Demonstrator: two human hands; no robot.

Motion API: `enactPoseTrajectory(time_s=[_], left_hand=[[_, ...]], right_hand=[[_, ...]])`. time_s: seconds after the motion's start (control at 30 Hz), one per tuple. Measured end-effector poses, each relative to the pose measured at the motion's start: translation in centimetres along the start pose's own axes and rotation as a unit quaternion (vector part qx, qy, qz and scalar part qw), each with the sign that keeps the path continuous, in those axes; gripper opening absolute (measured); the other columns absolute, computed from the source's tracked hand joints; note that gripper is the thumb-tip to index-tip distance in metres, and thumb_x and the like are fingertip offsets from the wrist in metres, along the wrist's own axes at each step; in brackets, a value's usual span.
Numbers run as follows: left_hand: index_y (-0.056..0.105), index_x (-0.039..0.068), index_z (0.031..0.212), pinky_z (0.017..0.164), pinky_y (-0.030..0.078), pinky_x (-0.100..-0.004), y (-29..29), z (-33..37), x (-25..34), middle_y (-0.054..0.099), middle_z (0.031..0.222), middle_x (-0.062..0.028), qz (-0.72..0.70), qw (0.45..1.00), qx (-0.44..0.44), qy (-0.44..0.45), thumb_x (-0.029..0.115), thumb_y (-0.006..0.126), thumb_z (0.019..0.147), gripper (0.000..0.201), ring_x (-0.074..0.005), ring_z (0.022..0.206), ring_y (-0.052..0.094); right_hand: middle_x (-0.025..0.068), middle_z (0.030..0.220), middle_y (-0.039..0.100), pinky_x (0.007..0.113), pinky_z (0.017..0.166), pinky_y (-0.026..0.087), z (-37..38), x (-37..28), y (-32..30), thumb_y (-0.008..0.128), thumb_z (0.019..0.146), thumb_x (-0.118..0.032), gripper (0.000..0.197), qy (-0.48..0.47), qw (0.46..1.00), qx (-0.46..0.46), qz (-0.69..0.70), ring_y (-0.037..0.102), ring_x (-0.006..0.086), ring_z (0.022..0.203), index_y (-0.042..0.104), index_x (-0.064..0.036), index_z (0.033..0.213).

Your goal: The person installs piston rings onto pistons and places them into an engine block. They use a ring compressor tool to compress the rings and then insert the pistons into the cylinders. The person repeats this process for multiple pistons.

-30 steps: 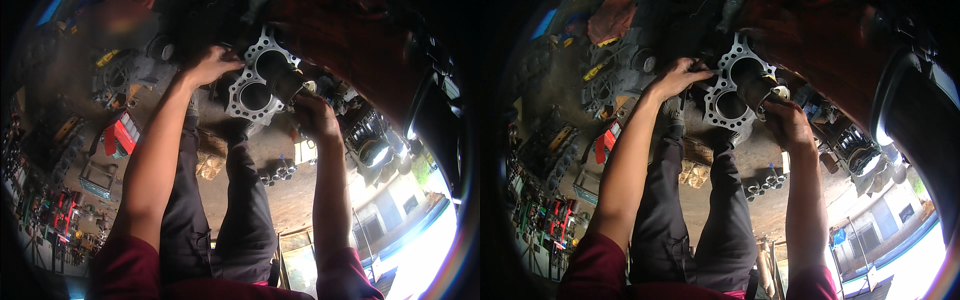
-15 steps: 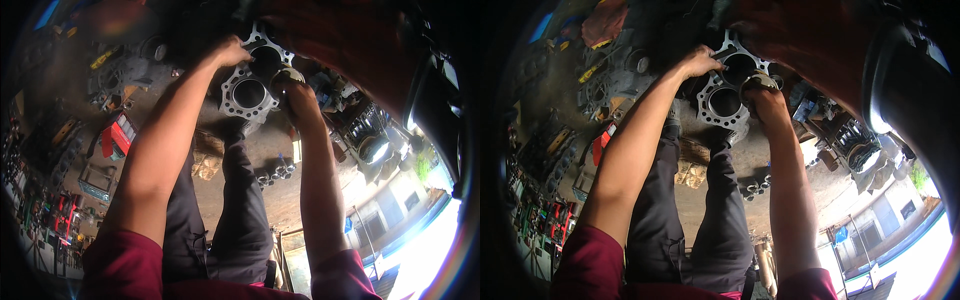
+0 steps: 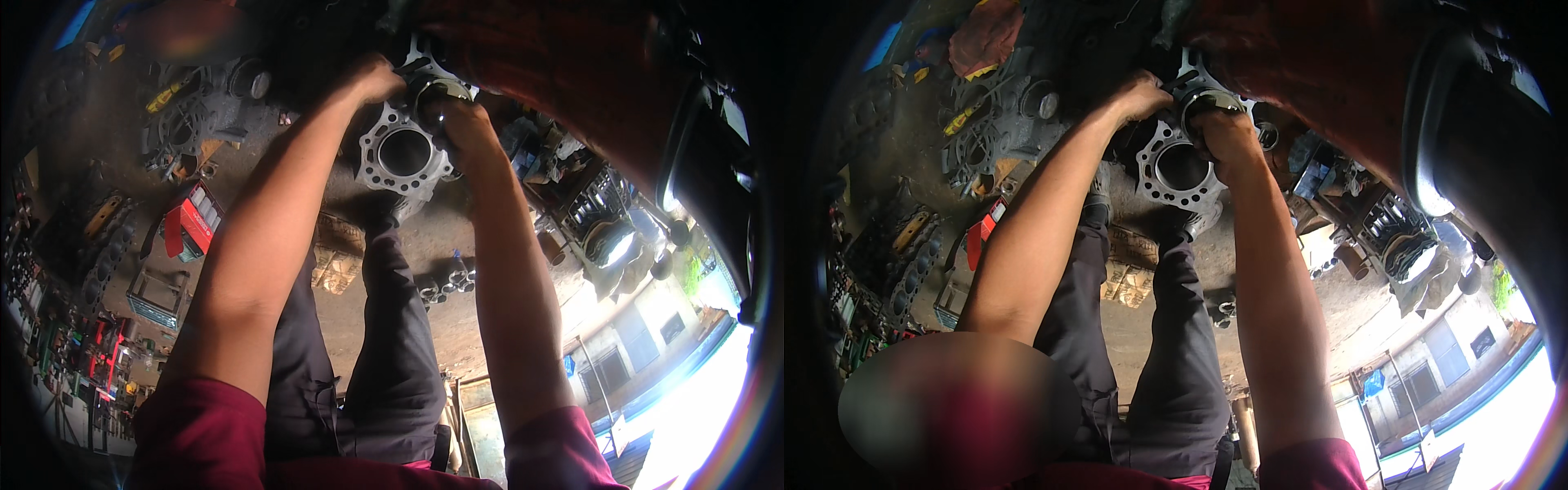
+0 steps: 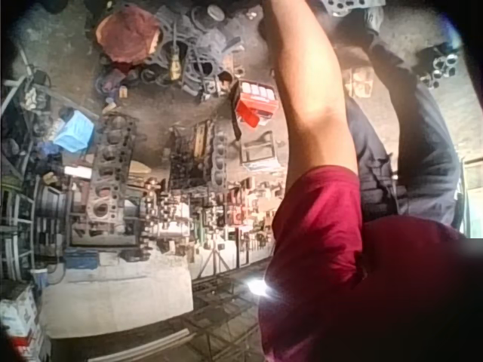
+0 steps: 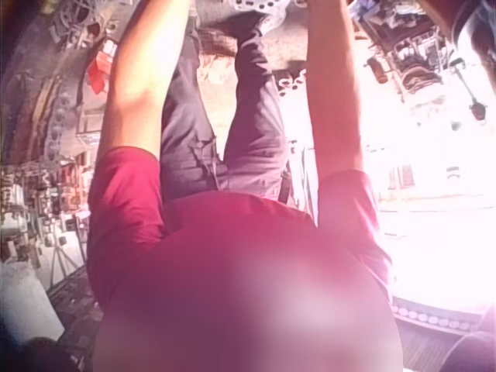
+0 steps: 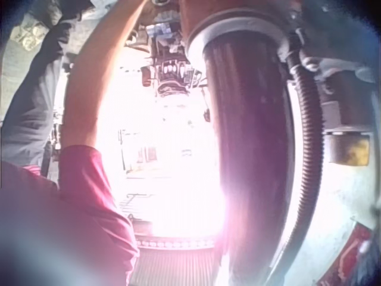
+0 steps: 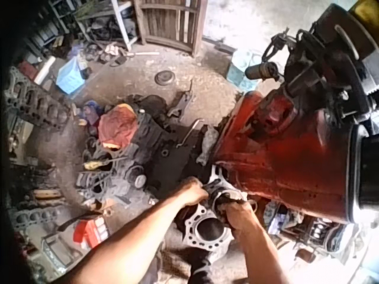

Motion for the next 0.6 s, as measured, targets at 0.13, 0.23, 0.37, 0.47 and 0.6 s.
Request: enactPoseTrajectory(time_s=[0.13, 0.23, 0.37, 0.47, 0.6], left_hand=[[0.072, -0.002, 0.087, 0.07, 0.051, -0.0363, -0.4, -0.3, 0.2, 0.07, 0.083, -0.0158, -0.03, 0.998, 0.04, 0.036, 0.028, 0.077, 0.07, 0.035, -0.0221, 0.075, 0.066], [0.072, -0.002, 0.089, 0.073, 0.051, -0.036, -0.2, -0.2, 0.1, 0.071, 0.084, -0.0158, -0.031, 0.998, 0.039, 0.033, 0.028, 0.077, 0.071, 0.035, -0.0219, 0.079, 0.066], [0.073, -0.001, 0.091, 0.077, 0.052, -0.0359, -0.2, -0.1, 0.2, 0.071, 0.088, -0.0159, -0.029, 0.998, 0.03, 0.044, 0.029, 0.077, 0.072, 0.035, -0.0227, 0.083, 0.067], [0.073, 0.0, 0.093, 0.078, 0.052, -0.0362, -0.1, -0.1, 0.2, 0.072, 0.092, -0.0167, -0.032, 0.998, 0.025, 0.043, 0.029, 0.076, 0.072, 0.035, -0.0243, 0.085, 0.067], [0.073, -0.001, 0.093, 0.079, 0.052, -0.0363, 0.0, 0.3, 0.2, 0.071, 0.094, -0.0179, 0.015, 0.999, 0.032, 0.036, 0.029, 0.074, 0.074, 0.035, -0.025, 0.086, 0.067]], right_hand=[[0.0073, 0.071, 0.06, 0.029, 0.049, 0.041, 1.3, 1.0, 0.2, 0.064, 0.083, -0.004, 0.005, 0.006, 1.0, -0.005, -0.011, 0.054, 0.0145, 0.057, 0.066, 0.0001, 0.083], [0.007, 0.069, 0.059, 0.028, 0.047, 0.04, 2.3, 1.4, 0.4, 0.063, 0.084, -0.004, 0.004, 0.014, 1.0, -0.006, -0.021, 0.052, 0.0138, 0.053, 0.065, -0.0021, 0.082], [0.006, 0.067, 0.059, 0.028, 0.046, 0.038, 3.5, 1.7, 0.6, 0.063, 0.085, -0.006, 0.007, 0.022, 0.998, 0.004, -0.052, 0.05, 0.0129, 0.051, 0.064, -0.003, 0.079], [0.005, 0.066, 0.058, 0.028, 0.046, 0.038, 4.2, 2.1, 0.5, 0.064, 0.086, -0.008, 0.011, 0.004, 0.996, 0.028, -0.087, 0.049, 0.0124, 0.051, 0.064, -0.0038, 0.077], [0.0041, 0.065, 0.058, 0.028, 0.047, 0.037, 5.5, 3.0, 0.4, 0.066, 0.086, -0.011, 0.012, 0.022, 0.996, 0.055, -0.07, 0.049, 0.012, 0.051, 0.064, -0.0043, 0.076]])
Point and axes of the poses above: each hand's wrist, its own z-axis towards the middle knuckle, its own y-axis out of the palm, x = y × z, the point moved 7 cm from there along z, towards the middle knuckle
